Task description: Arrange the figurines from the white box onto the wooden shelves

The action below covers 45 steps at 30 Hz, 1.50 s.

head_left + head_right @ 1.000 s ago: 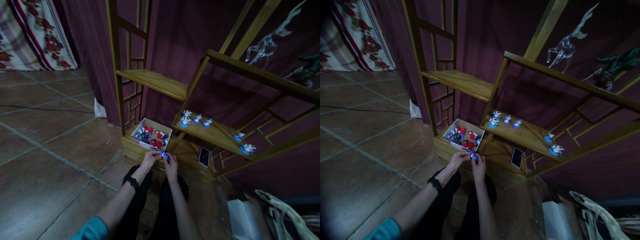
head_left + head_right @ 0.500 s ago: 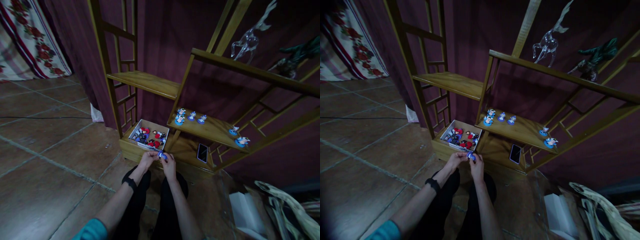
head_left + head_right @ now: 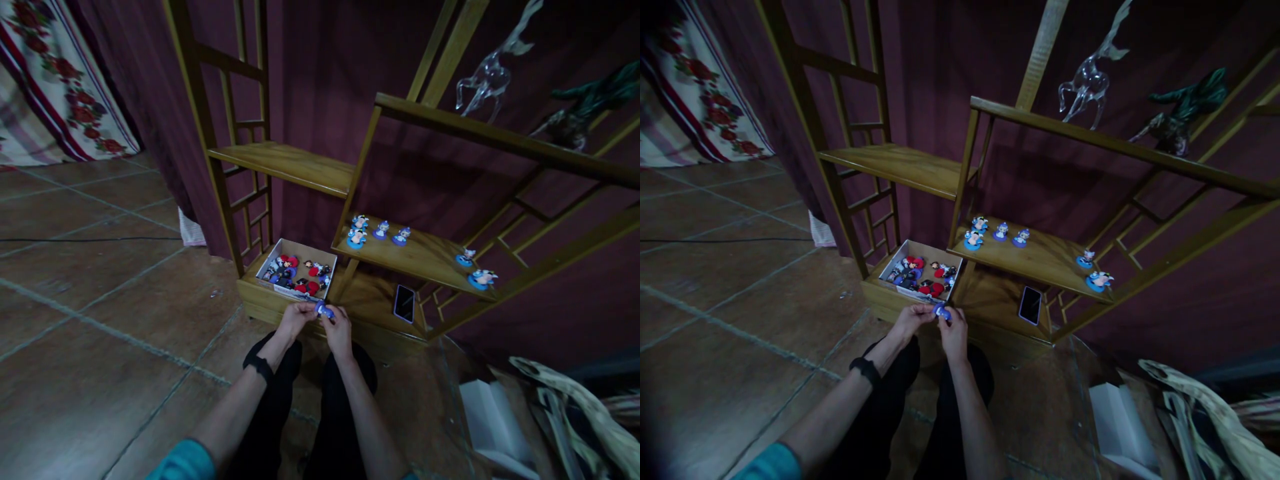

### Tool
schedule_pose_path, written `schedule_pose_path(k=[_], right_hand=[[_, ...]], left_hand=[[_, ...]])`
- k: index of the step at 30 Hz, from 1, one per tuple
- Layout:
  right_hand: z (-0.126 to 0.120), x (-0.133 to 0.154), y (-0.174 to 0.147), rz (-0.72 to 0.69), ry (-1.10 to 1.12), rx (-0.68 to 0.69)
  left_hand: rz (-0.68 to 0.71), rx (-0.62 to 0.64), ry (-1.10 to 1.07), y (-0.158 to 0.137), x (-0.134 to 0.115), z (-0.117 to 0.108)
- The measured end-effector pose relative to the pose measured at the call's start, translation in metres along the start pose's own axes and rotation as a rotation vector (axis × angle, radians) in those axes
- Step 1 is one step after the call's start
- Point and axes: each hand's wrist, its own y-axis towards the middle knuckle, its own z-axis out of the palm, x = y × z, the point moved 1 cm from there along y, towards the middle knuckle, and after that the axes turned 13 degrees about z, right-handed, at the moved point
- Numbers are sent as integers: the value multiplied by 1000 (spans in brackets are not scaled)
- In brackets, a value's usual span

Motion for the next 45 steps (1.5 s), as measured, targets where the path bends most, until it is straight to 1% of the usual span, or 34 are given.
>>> schedule_pose_path(k=[8,14,20,22,26,29,32,35,37,40,45], right_hand=[[-2,4,-1,15,-4,9],[-4,6,0,14,-37,45],[2,2,1,52,-13,78],[4,-2,3,75,32,94],[7,-13,8,188,191,101],[7,-17,12,260,270,94],[6,-15,13,322,354,160],[7,-9,11,436,484,244],[8,-6,9,503,588,280],[9,-5,8,536,718,309],[9,-7,8,565,800,335]], left_hand=[[1,9,35,1,2,0],[15,-10,82,4,10,-2],[-2,-42,122,12,20,-3],[-35,-73,92,13,22,-2],[-157,-202,-58,13,22,-3],[-244,-237,-130,13,20,-4],[-298,-192,-170,14,19,-4],[-344,-112,-204,14,19,-4],[-373,-85,-232,14,20,-4],[-409,-61,-275,14,21,-5],[-421,-57,-279,17,24,-7]])
